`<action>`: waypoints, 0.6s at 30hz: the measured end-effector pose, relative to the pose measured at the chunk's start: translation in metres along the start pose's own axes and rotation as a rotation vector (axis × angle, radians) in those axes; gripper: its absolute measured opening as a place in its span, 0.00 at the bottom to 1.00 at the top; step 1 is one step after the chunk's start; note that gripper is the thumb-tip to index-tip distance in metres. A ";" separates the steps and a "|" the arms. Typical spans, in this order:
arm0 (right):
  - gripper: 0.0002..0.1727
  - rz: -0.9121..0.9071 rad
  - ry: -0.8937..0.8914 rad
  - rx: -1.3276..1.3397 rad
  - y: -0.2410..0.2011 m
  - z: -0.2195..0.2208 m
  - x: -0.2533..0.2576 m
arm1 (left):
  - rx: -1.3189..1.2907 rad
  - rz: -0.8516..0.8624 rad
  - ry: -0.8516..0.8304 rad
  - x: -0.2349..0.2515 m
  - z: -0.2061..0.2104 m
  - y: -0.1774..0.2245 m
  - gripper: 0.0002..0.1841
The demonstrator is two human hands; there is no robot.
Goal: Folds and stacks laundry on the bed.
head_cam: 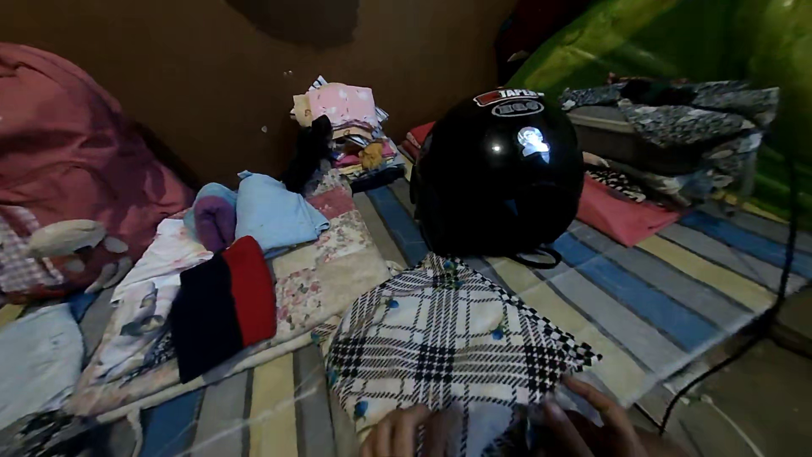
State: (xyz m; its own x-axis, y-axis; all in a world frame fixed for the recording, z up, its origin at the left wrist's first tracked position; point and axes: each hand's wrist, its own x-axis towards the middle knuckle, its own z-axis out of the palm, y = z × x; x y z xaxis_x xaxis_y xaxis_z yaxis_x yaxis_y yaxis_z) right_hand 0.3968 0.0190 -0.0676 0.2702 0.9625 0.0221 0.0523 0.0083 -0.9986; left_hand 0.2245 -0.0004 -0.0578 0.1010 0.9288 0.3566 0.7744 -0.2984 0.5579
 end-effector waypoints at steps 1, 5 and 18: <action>0.29 0.038 0.001 0.024 -0.005 0.002 -0.001 | 0.007 -0.017 0.031 0.000 0.003 0.002 0.20; 0.45 -0.014 0.009 -0.043 -0.017 0.015 0.002 | -0.034 0.004 0.032 0.001 0.009 0.010 0.13; 0.20 -0.102 0.082 -0.002 -0.005 0.028 0.053 | 0.076 0.268 0.149 0.005 0.031 -0.007 0.10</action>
State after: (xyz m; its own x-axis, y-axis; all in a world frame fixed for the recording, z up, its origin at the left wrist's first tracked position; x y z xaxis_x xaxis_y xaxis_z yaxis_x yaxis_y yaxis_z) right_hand 0.3839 0.0773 -0.0629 0.3411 0.9314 0.1271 0.0855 0.1039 -0.9909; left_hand 0.2390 0.0127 -0.0834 0.2195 0.7749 0.5927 0.7776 -0.5059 0.3734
